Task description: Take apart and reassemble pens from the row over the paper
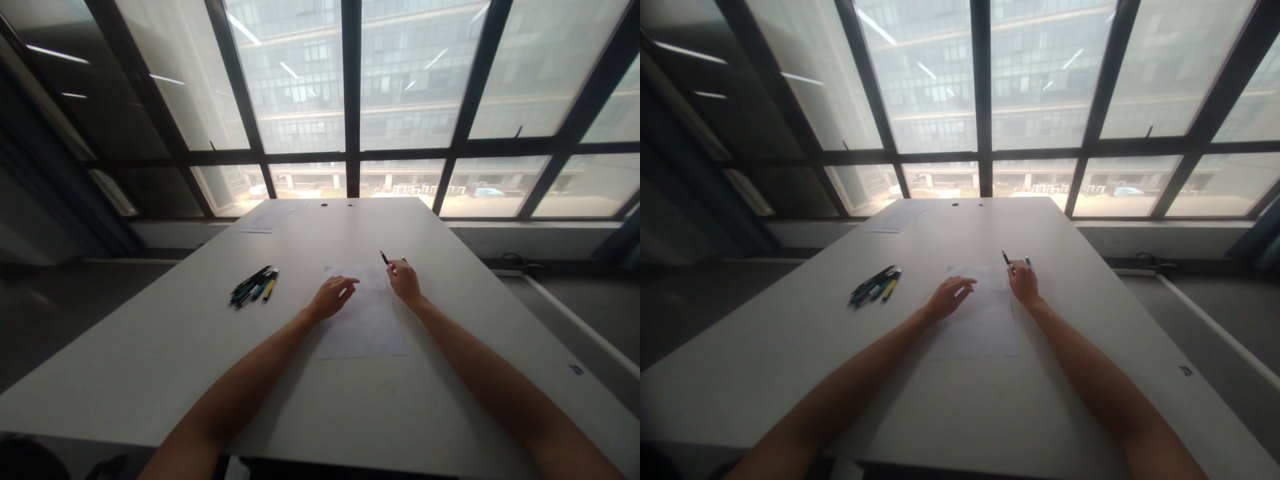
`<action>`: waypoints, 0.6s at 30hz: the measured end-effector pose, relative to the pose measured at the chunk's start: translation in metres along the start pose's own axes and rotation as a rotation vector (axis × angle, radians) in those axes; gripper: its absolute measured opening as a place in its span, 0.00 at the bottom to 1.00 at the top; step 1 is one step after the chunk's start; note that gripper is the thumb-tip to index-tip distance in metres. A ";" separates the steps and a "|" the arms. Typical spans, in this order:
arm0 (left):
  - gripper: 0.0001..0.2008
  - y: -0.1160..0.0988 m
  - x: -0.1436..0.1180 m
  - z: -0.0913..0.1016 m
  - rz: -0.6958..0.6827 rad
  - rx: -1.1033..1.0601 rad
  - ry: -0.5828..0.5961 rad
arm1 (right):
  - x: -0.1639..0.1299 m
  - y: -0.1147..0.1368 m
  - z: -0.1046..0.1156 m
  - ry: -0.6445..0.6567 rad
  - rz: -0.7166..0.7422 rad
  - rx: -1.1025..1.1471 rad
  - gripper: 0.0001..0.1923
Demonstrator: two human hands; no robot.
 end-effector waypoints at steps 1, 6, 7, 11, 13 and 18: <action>0.13 0.000 0.000 -0.001 -0.004 0.003 0.001 | 0.001 -0.005 0.000 0.029 -0.022 -0.069 0.13; 0.11 0.001 0.000 -0.004 -0.031 0.017 0.006 | 0.000 -0.021 0.006 0.082 -0.137 -0.354 0.11; 0.11 0.001 0.000 -0.005 -0.035 0.019 0.005 | -0.001 -0.023 0.007 0.077 -0.150 -0.391 0.12; 0.11 0.000 0.001 -0.005 -0.047 0.026 -0.003 | -0.002 -0.028 0.007 0.102 -0.193 -0.443 0.13; 0.11 -0.001 0.001 -0.005 -0.049 0.029 -0.006 | -0.003 -0.030 0.005 0.114 -0.210 -0.440 0.13; 0.11 -0.002 0.001 -0.002 -0.049 0.034 -0.009 | 0.002 -0.031 0.008 0.111 -0.212 -0.379 0.13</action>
Point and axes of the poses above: each hand's wrist, its own x-axis towards the middle knuckle, its own z-axis out of the back of the hand, y = z × x, the point moved 7 cm from there along x, towards the middle knuckle, and after that the axes turned 5 degrees about z, right-handed, at the moved point
